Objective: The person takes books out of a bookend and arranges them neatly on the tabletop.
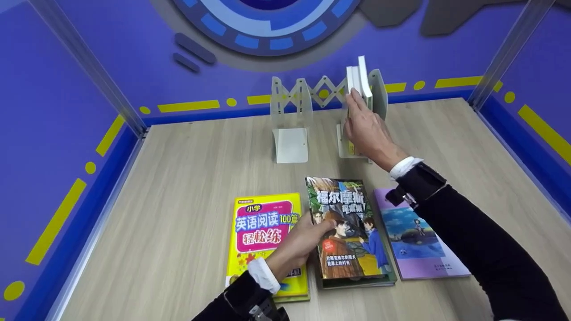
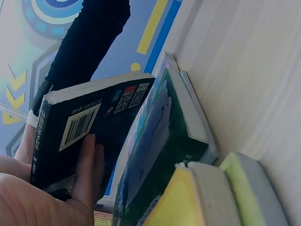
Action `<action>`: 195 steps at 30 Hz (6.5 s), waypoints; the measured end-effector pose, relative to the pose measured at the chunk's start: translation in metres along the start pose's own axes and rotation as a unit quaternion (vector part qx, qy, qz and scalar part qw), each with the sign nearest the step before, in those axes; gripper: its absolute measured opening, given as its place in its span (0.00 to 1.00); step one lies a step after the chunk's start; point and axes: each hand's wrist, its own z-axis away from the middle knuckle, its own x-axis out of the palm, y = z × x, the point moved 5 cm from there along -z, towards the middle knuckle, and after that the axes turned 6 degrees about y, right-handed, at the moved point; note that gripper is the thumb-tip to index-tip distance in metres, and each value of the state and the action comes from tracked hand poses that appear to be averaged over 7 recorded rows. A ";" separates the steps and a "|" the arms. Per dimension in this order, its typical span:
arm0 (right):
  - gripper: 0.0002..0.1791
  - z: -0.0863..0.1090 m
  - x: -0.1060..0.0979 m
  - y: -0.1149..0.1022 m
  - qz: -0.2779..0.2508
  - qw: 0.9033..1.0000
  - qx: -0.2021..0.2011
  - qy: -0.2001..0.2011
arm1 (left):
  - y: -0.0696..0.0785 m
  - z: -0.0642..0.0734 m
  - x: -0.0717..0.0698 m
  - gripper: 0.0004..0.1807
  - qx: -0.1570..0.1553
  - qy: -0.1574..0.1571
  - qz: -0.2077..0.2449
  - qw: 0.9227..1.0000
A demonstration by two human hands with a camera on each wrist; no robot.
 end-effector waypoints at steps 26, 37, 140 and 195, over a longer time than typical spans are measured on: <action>0.35 0.002 0.004 0.003 0.017 1.000 -0.011 -0.016 | -0.012 -0.008 0.003 0.20 -0.029 -0.004 -0.032 0.999; 0.37 0.003 0.005 0.005 0.026 0.999 -0.007 -0.033 | -0.006 -0.004 0.006 0.33 0.034 0.031 -0.144 0.989; 0.21 0.032 -0.024 0.008 -0.090 0.982 0.094 0.137 | 0.003 0.007 0.004 0.48 0.155 0.119 -0.518 0.833; 0.21 0.114 -0.060 -0.006 -0.097 0.985 0.136 0.036 | 0.058 0.015 -0.008 0.31 0.293 0.151 -0.462 0.823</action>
